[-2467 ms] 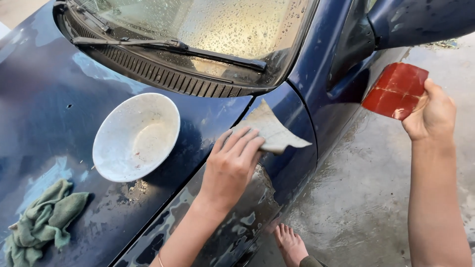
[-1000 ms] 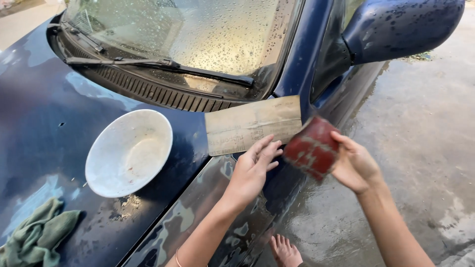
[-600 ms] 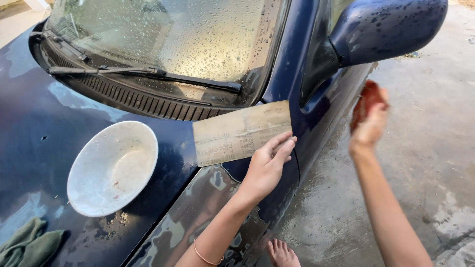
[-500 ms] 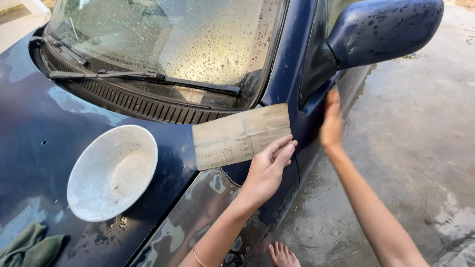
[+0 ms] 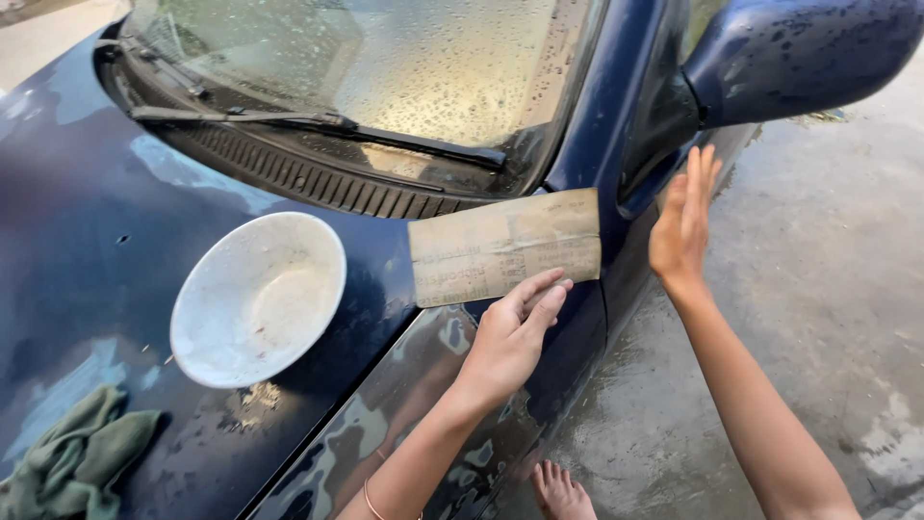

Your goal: The person sands the front hood of a blue car using a sanding block and sandpaper. They switch between different sanding tools and work on the surface near the windshield.

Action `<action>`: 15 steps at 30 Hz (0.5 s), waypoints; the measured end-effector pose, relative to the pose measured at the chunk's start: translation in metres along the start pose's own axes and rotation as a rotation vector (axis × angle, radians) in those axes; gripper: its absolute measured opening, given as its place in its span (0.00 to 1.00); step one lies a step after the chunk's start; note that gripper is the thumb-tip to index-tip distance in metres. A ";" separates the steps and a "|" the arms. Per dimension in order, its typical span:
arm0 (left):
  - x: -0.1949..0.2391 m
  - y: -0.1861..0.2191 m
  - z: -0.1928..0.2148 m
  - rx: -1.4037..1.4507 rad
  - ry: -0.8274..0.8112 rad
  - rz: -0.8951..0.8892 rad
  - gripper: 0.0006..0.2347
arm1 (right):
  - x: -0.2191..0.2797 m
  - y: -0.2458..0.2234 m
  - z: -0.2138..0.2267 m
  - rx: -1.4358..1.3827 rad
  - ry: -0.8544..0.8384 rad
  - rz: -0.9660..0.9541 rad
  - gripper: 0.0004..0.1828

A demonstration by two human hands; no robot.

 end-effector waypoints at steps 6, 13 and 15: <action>0.021 0.023 0.028 -0.040 0.073 -0.048 0.22 | 0.109 -0.156 -0.018 0.090 0.073 0.855 0.29; 0.062 0.042 0.070 -0.341 0.107 -0.151 0.20 | 0.162 -0.192 -0.097 0.423 -0.248 1.063 0.39; 0.074 0.045 0.082 -0.482 0.128 -0.212 0.19 | 0.173 -0.189 -0.114 0.501 -0.324 1.032 0.47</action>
Point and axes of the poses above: each hand's wrist, its own x-axis away from the middle knuckle, its own z-axis out of the back of the hand, y = z × x, the point moved 10 cm from there along -x, towards the middle knuckle, and after that the axes turned 8 degrees about -z, right-handed, at the moved point
